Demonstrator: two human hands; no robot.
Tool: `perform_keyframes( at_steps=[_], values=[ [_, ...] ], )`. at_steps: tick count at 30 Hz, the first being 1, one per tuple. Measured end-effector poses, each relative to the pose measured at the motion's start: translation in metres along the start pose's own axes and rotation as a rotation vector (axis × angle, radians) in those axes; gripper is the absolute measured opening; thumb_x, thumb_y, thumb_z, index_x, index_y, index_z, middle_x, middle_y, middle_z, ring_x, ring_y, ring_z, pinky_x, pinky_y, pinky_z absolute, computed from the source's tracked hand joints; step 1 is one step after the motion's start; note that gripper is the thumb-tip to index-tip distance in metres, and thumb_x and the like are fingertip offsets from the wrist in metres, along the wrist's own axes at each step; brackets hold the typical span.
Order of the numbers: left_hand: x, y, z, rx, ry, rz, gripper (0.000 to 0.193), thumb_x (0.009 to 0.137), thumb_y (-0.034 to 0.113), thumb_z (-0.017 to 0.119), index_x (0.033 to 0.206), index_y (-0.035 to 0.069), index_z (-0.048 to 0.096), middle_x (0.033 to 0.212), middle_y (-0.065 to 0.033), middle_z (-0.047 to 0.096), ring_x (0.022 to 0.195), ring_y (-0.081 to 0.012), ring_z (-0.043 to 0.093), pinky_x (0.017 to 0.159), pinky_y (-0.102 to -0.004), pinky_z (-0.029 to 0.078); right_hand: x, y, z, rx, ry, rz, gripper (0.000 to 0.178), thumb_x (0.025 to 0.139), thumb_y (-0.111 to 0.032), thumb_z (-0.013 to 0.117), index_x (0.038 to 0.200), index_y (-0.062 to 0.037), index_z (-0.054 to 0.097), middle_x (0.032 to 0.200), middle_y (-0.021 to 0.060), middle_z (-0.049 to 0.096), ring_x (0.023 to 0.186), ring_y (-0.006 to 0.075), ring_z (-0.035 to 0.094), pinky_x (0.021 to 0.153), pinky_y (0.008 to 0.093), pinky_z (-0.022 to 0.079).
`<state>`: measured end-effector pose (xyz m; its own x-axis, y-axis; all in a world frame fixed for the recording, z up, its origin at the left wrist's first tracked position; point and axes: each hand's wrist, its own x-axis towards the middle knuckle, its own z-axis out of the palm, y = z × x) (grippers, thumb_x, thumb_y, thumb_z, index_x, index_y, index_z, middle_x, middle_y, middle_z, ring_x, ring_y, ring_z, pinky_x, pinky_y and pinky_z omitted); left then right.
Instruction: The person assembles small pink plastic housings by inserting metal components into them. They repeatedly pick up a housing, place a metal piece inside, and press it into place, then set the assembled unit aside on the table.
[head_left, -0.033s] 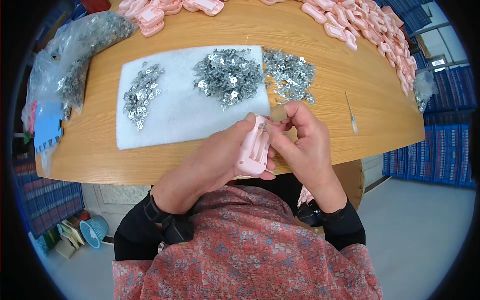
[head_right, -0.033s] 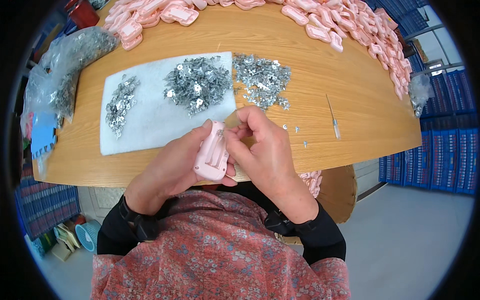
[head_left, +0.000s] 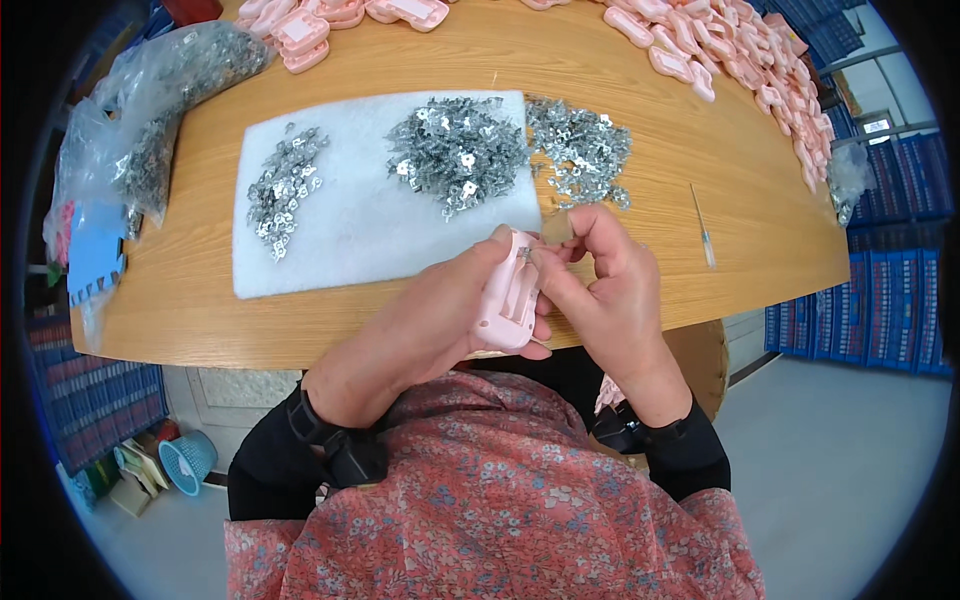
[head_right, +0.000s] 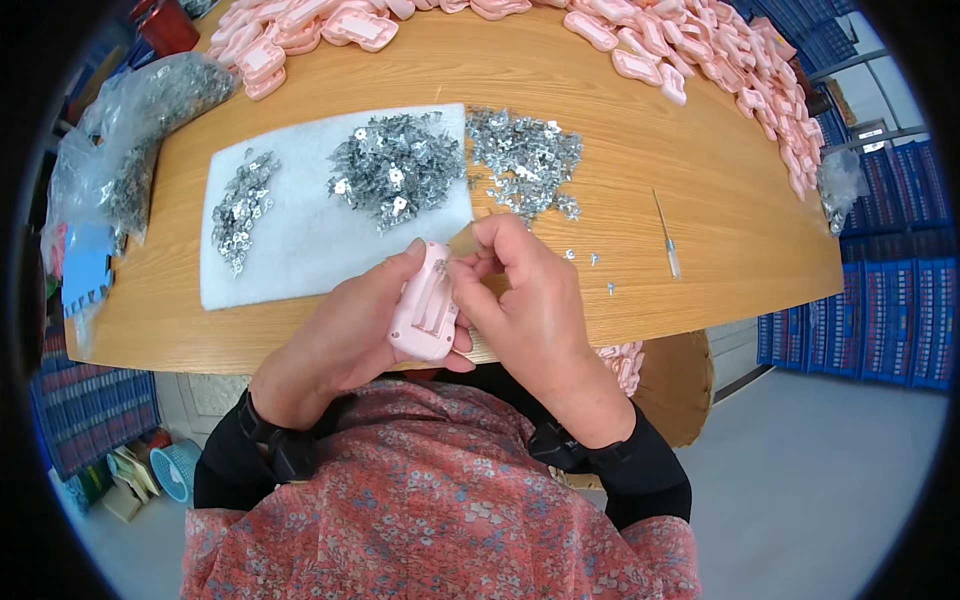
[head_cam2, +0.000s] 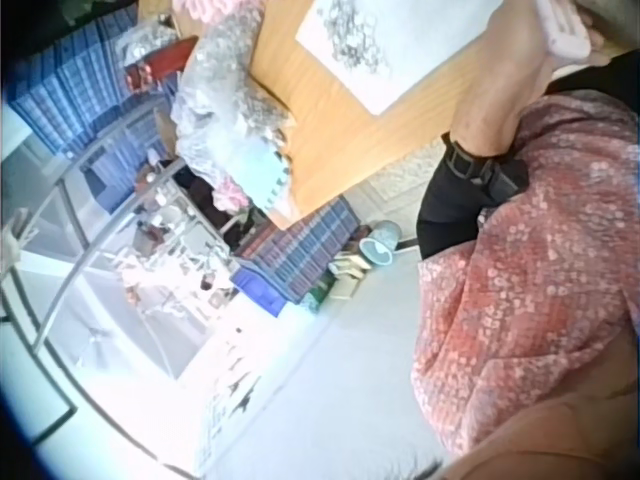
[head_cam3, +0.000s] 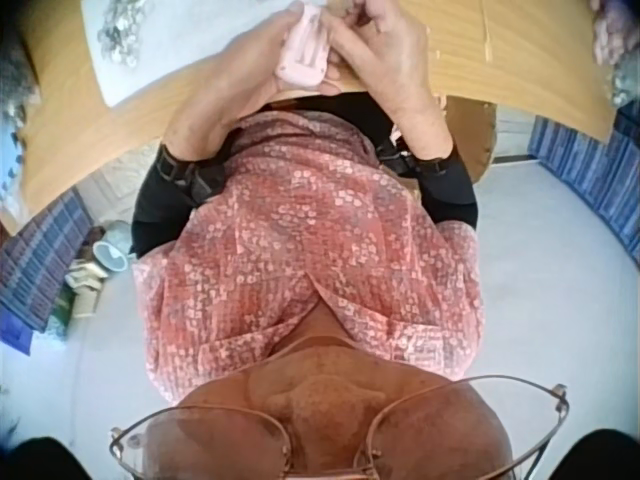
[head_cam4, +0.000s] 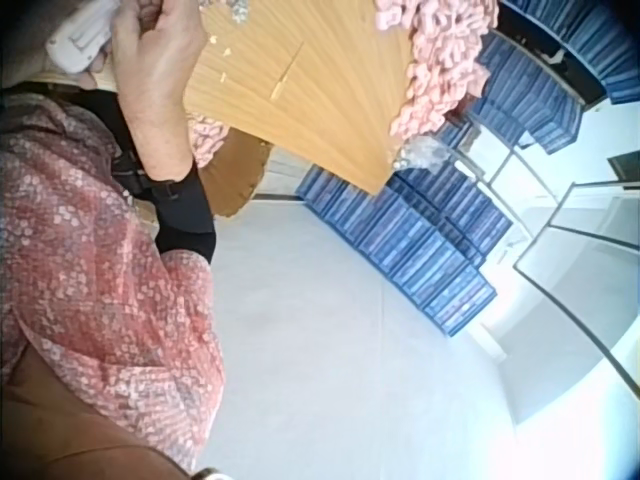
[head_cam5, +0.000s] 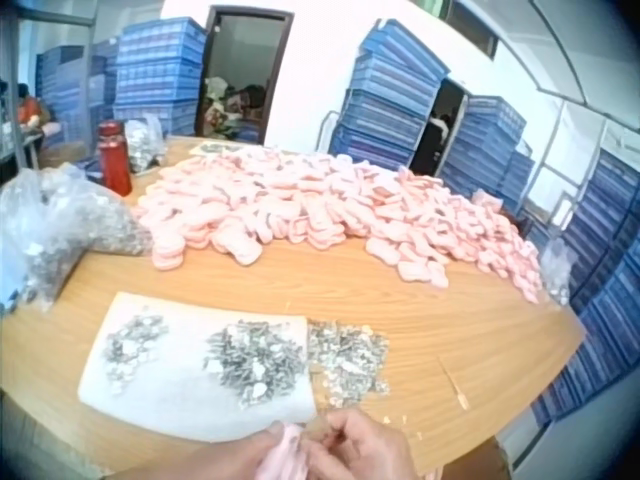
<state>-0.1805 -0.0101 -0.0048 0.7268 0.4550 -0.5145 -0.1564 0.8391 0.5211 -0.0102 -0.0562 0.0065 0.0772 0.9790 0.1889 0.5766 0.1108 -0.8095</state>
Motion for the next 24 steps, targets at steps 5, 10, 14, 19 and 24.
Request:
perform_keyframes(
  at_steps=[5,10,14,19,24],
  values=[
    [0.002,-0.003,-0.001,0.015,-0.004,-0.016,0.052,0.109,0.044,0.025,0.122,0.001,0.053,0.095,-0.0155,0.065,0.082,-0.0277,0.068,0.077,-0.0465,0.061,-0.006,-0.006,0.006,-0.157,0.051,-0.066,0.018,0.085,-0.009,0.075,0.094,-0.002,0.061,0.081,0.0094,0.063,0.074,0.0192,0.064,0.065,0.0319,0.053],
    [0.002,-0.005,-0.012,-0.032,-0.116,0.052,0.052,0.108,0.044,0.029,0.137,0.004,0.044,0.099,-0.0151,0.064,0.084,-0.0273,0.069,0.075,-0.043,0.061,-0.004,0.003,-0.005,-0.097,0.085,-0.069,0.018,0.086,-0.009,0.074,0.096,-0.0007,0.061,0.083,0.011,0.062,0.074,0.0202,0.063,0.064,0.0317,0.051],
    [0.002,-0.003,-0.014,-0.025,-0.2,0.084,0.054,0.108,0.043,0.031,0.147,0.006,0.033,0.098,-0.0147,0.064,0.083,-0.0262,0.069,0.074,-0.039,0.059,-0.007,0.008,-0.006,0.263,-0.069,0.158,0.018,0.095,-0.011,0.067,0.108,-0.0021,0.058,0.085,0.0034,0.06,0.075,0.0093,0.058,0.065,0.0255,0.047],
    [-0.001,-0.006,-0.014,0.303,-0.065,0.299,0.042,0.106,0.024,0.041,0.143,0.004,0.041,0.101,-0.0131,0.066,0.083,-0.0188,0.067,0.074,-0.0311,0.056,-0.009,0.009,-0.003,0.652,-0.168,0.336,0.023,0.1,-0.011,0.06,0.119,-0.0017,0.051,0.084,-0.0029,0.057,0.077,0.002,0.053,0.067,0.0198,0.043],
    [-0.01,0.004,-0.011,0.889,0.023,0.414,0.035,0.101,0.008,0.045,0.134,0.0,0.052,0.094,-0.0069,0.065,0.083,-0.0078,0.06,0.074,-0.0256,0.051,-0.011,0.01,-0.005,0.574,-0.207,0.327,0.026,0.099,-0.01,0.061,0.121,-0.0013,0.048,0.083,-0.0028,0.056,0.075,0.0021,0.052,0.066,0.019,0.042]
  ],
)
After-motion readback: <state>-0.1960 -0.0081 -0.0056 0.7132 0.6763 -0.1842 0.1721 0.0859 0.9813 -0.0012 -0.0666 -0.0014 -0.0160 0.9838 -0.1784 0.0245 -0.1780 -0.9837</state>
